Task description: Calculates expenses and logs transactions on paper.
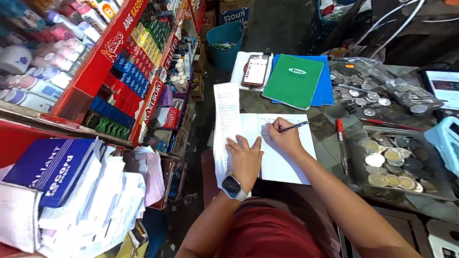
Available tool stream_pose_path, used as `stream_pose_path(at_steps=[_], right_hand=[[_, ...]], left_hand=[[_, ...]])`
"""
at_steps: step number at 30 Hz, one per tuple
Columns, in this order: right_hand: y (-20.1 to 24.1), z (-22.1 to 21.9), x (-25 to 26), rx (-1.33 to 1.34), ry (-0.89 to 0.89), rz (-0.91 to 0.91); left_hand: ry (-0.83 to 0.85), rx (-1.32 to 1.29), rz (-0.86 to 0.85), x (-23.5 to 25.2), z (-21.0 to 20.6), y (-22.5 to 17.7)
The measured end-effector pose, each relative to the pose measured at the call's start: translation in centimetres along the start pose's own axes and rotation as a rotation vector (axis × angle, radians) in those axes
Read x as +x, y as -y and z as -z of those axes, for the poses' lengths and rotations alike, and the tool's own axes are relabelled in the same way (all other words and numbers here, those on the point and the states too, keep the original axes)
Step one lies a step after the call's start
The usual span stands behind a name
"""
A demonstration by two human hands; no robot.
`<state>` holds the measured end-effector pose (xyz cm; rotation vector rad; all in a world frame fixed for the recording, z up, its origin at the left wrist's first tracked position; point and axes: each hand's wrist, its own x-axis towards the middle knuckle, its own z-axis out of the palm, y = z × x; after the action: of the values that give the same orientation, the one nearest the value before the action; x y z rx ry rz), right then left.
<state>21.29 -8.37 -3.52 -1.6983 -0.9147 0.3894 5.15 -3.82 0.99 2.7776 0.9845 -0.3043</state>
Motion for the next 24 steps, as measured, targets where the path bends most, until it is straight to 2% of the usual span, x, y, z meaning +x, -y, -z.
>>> stream_pose_path(at_steps=[17,24], right_hand=[[0.54,-0.16,-0.31,0.055,-0.041,0.002],[0.56,-0.16,-0.24,0.052,-0.026,-0.032]], left_hand=[[-0.065,0.064,-0.026,-0.06,-0.37,0.2],[-0.024,0.086,-0.012,0.03,-0.2,0.26]])
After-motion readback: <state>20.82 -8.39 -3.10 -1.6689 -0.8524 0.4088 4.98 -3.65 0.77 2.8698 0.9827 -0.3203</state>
